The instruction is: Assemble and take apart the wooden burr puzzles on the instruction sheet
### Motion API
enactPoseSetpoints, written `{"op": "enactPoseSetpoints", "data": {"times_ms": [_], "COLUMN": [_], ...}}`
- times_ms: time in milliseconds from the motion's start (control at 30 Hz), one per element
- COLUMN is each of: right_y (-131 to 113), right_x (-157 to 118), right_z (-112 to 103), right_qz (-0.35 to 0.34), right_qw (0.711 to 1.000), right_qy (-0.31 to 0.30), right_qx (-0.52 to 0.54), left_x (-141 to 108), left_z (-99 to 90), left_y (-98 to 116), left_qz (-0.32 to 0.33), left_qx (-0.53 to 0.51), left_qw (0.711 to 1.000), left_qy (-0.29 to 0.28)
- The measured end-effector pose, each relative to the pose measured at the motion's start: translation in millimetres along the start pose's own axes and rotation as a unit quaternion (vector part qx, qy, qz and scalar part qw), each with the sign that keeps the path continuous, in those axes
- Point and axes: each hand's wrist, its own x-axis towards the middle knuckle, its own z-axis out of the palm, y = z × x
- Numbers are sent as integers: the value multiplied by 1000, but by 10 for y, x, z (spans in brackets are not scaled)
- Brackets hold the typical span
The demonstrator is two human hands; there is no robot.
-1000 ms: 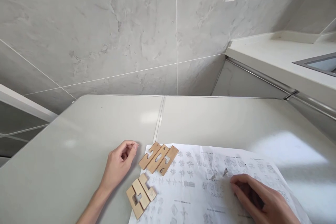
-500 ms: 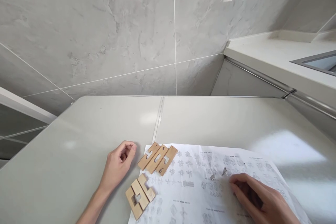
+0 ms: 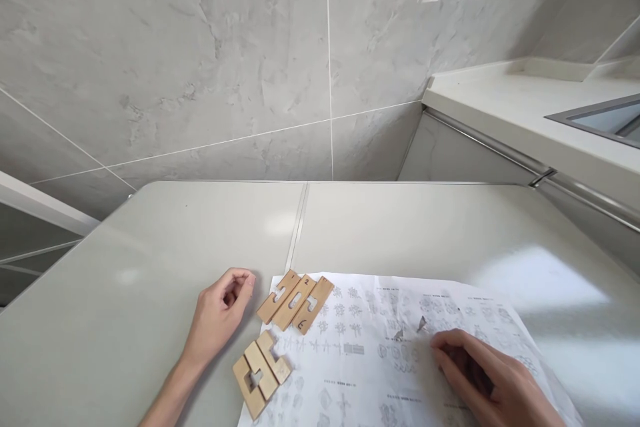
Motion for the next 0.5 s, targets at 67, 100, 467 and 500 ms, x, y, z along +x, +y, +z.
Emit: {"op": "enactPoseSetpoints", "data": {"times_ms": [67, 100, 467, 500], "right_y": [-8, -11, 49, 67], "right_x": [2, 3, 0, 3], "right_z": [2, 3, -9, -16], "right_qz": [-3, -4, -6, -9], "right_qw": [1000, 1000, 1000, 1000], "right_qy": [2, 3, -4, -11], "right_qx": [-2, -4, -21, -23], "left_x": [1, 1, -9, -10], "left_z": [-2, -3, -2, -1], "left_y": [4, 7, -4, 0], "left_qz": [1, 1, 4, 4], "left_qx": [-1, -1, -3, -4], "left_qw": [1000, 1000, 1000, 1000], "left_qy": [0, 1, 5, 5]}}
